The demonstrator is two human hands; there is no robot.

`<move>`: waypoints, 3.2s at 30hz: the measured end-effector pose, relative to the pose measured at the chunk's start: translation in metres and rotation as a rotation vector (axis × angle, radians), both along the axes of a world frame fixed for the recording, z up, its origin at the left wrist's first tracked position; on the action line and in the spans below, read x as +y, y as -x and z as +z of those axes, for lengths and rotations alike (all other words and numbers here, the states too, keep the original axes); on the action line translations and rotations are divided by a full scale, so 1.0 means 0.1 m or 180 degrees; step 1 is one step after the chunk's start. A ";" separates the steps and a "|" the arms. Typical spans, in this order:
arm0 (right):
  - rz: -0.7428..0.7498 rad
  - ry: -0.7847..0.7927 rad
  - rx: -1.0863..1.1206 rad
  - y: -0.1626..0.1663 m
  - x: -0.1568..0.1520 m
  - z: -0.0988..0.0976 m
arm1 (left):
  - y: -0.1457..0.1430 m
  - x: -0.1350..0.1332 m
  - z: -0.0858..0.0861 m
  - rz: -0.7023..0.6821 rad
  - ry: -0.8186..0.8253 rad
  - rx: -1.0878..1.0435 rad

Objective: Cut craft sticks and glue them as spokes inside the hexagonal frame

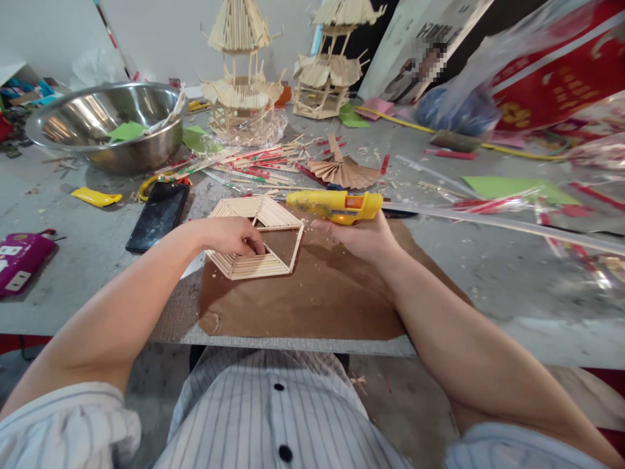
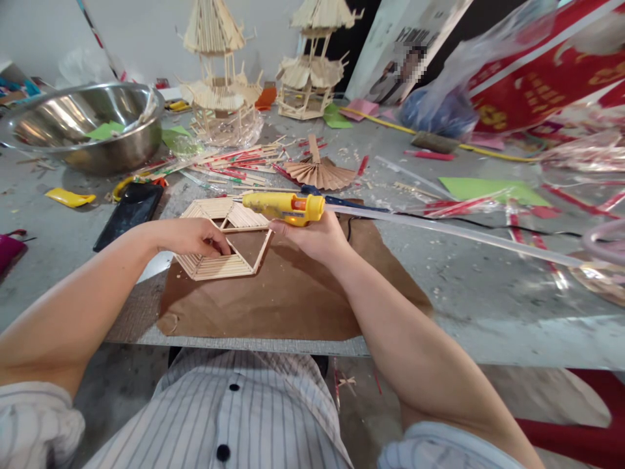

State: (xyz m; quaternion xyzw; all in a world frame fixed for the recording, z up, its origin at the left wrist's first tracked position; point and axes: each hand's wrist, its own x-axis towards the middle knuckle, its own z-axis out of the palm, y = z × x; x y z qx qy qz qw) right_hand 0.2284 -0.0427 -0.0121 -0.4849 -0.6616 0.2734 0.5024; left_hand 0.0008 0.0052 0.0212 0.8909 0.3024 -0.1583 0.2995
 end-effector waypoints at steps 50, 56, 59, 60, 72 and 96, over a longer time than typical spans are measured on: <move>0.0065 -0.0014 0.0070 0.00 0.02 -0.03 | 0.03 0.02 0.03 0.0053 0.0199 0.0099; 0.0082 -0.0005 0.0044 0.00 0.02 -0.03 | 0.03 0.03 0.02 0.0043 0.0196 0.0081; 0.0074 0.0026 0.0058 0.00 0.02 -0.03 | 0.02 0.02 0.02 0.0038 0.0180 0.0096; 0.0072 0.0031 0.0078 0.01 0.02 -0.03 | 0.02 0.02 0.02 0.0031 0.0174 0.0098; 0.0055 -0.0053 0.0091 0.00 0.02 -0.05 | 0.02 0.02 0.02 0.0074 0.0210 0.0140; 0.0047 0.0151 0.0299 0.01 0.01 -0.04 | 0.03 0.01 -0.01 0.0199 0.0189 0.0004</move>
